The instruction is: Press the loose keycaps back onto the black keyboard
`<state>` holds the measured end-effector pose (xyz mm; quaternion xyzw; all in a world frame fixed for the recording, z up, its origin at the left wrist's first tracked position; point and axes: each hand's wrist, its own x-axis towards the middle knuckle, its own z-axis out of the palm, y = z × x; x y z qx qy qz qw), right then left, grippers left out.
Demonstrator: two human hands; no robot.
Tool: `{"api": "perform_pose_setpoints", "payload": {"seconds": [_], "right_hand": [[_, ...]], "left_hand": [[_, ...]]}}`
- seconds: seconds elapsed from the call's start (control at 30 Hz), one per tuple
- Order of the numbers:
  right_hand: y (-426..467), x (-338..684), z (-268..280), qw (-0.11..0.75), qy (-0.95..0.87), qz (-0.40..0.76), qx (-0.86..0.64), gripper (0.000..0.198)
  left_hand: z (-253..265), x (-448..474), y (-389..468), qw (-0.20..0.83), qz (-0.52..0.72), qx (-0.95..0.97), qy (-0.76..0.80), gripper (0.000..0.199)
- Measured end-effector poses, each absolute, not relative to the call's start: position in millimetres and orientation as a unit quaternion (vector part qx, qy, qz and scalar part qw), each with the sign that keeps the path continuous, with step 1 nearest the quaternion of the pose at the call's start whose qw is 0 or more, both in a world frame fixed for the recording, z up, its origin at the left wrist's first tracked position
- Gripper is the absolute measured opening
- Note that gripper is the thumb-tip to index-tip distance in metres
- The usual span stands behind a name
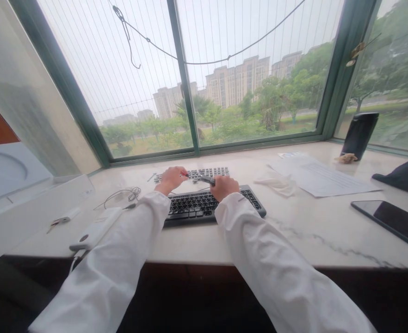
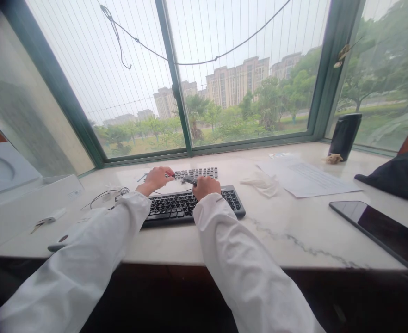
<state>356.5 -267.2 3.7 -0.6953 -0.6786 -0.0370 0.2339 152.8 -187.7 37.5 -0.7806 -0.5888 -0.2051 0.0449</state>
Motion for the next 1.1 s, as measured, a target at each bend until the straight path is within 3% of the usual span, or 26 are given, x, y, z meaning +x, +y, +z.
{"api": "perform_pose_setpoints", "payload": {"seconds": [0.2,1.1], "right_hand": [[-265.5,350.7,0.4,0.213,-0.693,-0.029,-0.688,0.025],[-275.3,341.6,9.0,0.209,-0.676,-0.004,-0.706,0.028]], "left_hand": [[23.0,157.6,-140.4,-0.045,-0.119,-0.779,-0.613,0.025],[2.4,166.6,-108.5,-0.051,-0.094,-0.775,-0.622,0.021]]}}
